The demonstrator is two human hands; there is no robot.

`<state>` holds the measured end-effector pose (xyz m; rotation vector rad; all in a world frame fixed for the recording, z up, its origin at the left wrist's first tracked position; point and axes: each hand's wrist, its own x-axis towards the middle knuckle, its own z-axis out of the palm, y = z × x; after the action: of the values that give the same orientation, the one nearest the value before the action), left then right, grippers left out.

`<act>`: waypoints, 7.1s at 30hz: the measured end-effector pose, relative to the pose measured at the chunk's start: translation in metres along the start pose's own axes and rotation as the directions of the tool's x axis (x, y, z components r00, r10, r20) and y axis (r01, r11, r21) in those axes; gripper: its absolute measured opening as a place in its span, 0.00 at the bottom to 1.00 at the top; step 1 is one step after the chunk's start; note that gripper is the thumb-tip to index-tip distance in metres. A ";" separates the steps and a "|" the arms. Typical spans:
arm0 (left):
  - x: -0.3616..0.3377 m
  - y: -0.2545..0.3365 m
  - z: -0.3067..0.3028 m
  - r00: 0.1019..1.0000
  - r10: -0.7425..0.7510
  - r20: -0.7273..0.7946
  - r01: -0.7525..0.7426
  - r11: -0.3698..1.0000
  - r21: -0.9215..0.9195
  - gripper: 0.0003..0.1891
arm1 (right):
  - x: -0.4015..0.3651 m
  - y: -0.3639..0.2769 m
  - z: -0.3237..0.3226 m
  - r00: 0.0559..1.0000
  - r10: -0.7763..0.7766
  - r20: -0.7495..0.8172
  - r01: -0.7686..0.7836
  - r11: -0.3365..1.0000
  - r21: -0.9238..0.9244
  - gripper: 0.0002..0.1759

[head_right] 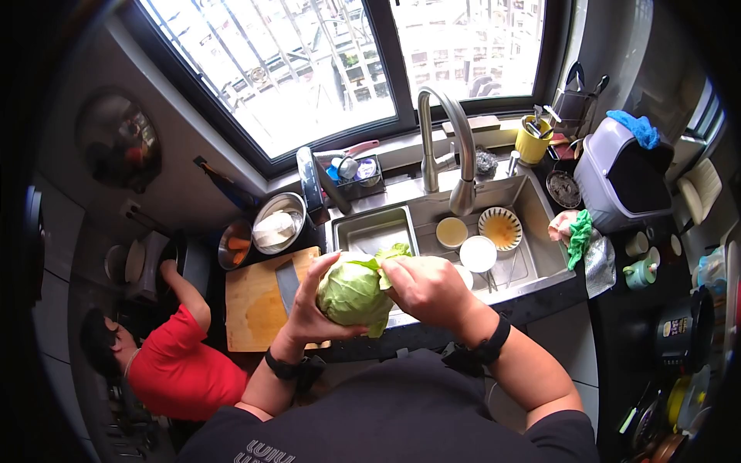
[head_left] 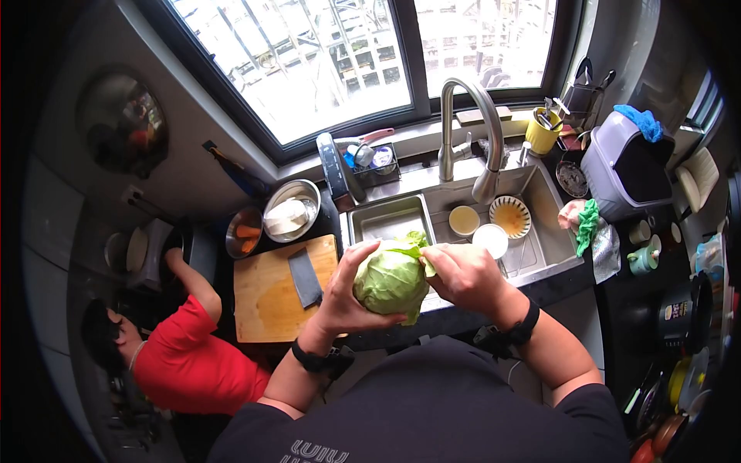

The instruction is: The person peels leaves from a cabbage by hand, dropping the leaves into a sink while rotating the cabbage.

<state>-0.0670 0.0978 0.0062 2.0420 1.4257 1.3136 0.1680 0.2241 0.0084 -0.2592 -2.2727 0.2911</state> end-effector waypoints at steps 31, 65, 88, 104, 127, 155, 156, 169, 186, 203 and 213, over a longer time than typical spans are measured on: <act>0.001 -0.080 0.076 0.806 -0.588 0.066 0.487 0.595 -0.639 0.56 | 0.024 0.058 0.107 0.535 0.844 0.040 -0.773 0.470 0.426 0.14; -0.031 -0.083 0.024 0.753 -0.517 0.407 0.542 0.136 -0.830 0.49 | -0.015 0.029 0.077 0.932 0.351 0.096 -0.344 0.764 0.546 0.24; -0.067 -0.076 0.010 0.737 -0.550 0.393 0.510 0.070 -0.857 0.54 | -0.047 0.071 0.123 0.166 0.876 0.452 -0.453 -0.340 0.824 0.20; -0.090 -0.049 -0.036 0.779 -0.622 0.081 0.336 0.304 -0.892 0.55 | -0.101 0.094 0.144 0.230 0.799 0.556 -0.971 0.153 0.181 0.33; -0.034 -0.011 -0.027 0.801 -0.473 0.366 0.596 0.588 -0.546 0.62 | 0.025 -0.014 0.035 0.965 -0.066 0.254 -0.046 0.911 0.411 0.24; -0.054 -0.068 0.026 0.582 -0.647 0.492 0.522 -0.166 -0.837 0.30 | 0.002 0.009 0.093 0.991 0.088 0.099 -0.099 0.989 0.114 0.06; -0.050 -0.065 0.032 0.525 -0.673 0.520 0.529 -0.220 -0.820 0.30 | 0.001 0.009 0.093 0.989 0.099 0.112 -0.108 0.991 0.074 0.07; -0.023 -0.049 0.007 0.632 -0.553 0.543 0.680 0.061 -0.730 0.38 | 0.014 0.026 0.073 0.943 0.160 0.293 -0.274 0.873 0.403 0.13; -0.022 -0.040 0.005 0.628 -0.573 0.526 0.638 -0.007 -0.770 0.35 | 0.017 0.009 0.076 0.832 0.498 0.245 -0.553 0.707 0.441 0.10; -0.035 -0.057 0.002 0.652 -0.646 0.396 0.602 0.123 -0.789 0.34 | -0.011 0.005 0.084 0.849 0.492 0.192 -0.524 0.740 0.422 0.12; -0.030 -0.051 0.003 0.701 -0.635 0.325 0.530 0.159 -0.833 0.36 | -0.010 0.000 0.071 0.776 0.515 0.364 -0.626 0.556 0.547 0.41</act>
<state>-0.0959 0.0949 -0.0456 0.5549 0.9573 1.3291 0.1210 0.2128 -0.0443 -0.6296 -2.0135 1.4709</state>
